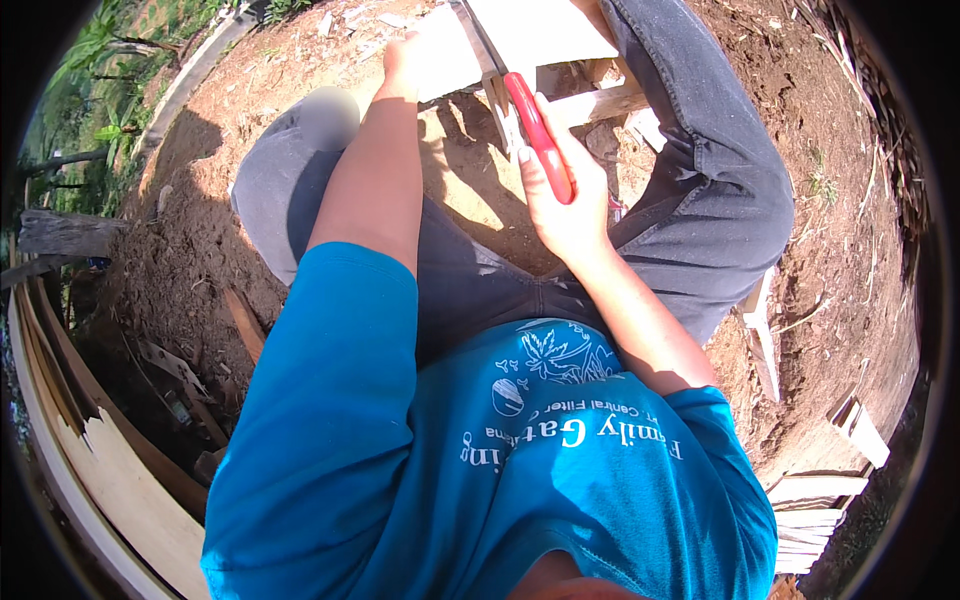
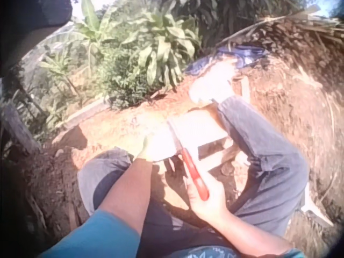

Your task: The person uses a hand saw to cut through a piece of wood while sitting on the ground, holding the timber steady with their left hand.

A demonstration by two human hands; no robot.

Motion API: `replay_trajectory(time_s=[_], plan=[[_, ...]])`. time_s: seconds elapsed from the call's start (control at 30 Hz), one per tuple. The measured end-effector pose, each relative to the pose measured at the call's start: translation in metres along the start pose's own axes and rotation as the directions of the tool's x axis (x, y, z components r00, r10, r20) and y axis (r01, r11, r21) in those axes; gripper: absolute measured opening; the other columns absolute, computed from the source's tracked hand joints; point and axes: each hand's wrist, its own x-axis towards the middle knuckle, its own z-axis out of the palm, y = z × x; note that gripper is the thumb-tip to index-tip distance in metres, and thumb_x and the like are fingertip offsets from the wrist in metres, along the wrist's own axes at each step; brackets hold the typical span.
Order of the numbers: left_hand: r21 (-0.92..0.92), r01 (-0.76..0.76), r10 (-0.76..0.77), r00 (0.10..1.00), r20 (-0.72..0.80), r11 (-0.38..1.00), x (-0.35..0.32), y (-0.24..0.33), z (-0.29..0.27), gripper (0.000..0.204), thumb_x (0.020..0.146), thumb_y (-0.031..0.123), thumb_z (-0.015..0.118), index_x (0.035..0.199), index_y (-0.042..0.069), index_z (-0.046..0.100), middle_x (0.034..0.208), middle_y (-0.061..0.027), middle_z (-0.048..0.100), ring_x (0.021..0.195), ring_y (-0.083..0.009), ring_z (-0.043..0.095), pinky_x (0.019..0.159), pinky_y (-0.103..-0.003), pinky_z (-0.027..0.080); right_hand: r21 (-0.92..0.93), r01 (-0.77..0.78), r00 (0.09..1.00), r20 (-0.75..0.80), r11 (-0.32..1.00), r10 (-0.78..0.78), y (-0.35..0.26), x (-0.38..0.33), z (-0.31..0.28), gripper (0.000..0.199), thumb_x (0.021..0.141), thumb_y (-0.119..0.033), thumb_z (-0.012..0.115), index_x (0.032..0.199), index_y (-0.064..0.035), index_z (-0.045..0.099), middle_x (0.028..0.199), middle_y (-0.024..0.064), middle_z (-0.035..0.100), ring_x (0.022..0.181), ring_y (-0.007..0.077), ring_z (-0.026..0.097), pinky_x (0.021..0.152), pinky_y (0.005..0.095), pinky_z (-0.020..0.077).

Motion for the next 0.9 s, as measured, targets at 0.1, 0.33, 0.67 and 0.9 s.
replay_trajectory(time_s=[0.1,0.33,0.67,0.9], plan=[[-0.139,0.072,-0.069,0.997,0.023,0.988,-0.026,0.014,0.051,0.046,0.1,0.033,0.058,0.101,-0.012,0.068,0.095,-0.0175,0.074,0.083,-0.0275,0.075,0.071,-0.041,0.06,-0.019,-0.082,0.995,-0.065,0.996,0.08,0.009,-0.043,-0.027,0.053,0.095,-0.003,0.064,0.147,0.0024,0.052,0.116,0.0196,0.07,0.104,0.0176,0.066,0.091,0.0303,0.0514],[-0.061,-0.025,0.018,0.994,-0.104,0.998,-0.031,0.023,0.008,0.045,0.1,0.033,0.058,0.102,-0.011,0.069,0.095,-0.0195,0.075,0.083,-0.0276,0.074,0.072,-0.04,0.06,0.023,0.056,0.996,0.062,0.998,-0.058,-0.016,-0.052,-0.042,0.057,0.096,0.002,0.059,0.151,0.0038,0.047,0.135,0.024,0.065,0.124,0.0223,0.063,0.107,0.0325,0.0455],[0.511,-0.191,0.257,0.965,-0.06,0.838,-0.02,-0.003,0.022,0.042,0.1,0.032,0.055,0.105,-0.006,0.071,0.099,-0.0184,0.075,0.09,-0.0307,0.075,0.078,-0.04,0.06,0.013,0.024,1.0,-0.005,1.0,-0.024,0.008,-0.015,-0.016,0.055,0.098,-0.011,0.066,0.15,-0.0008,0.051,0.125,0.0175,0.07,0.107,0.0176,0.066,0.099,0.0319,0.05],[0.313,0.133,-0.076,0.979,-0.189,0.94,-0.041,0.045,0.037,0.036,0.1,0.025,0.056,0.106,-0.007,0.071,0.096,-0.0179,0.075,0.084,-0.0276,0.076,0.073,-0.038,0.062,0.001,-0.123,0.991,-0.051,0.992,0.122,0.017,0.046,-0.003,0.045,0.096,-0.009,0.064,0.14,0.0019,0.06,0.124,0.0211,0.071,0.111,0.0218,0.07,0.097,0.0333,0.0521]])
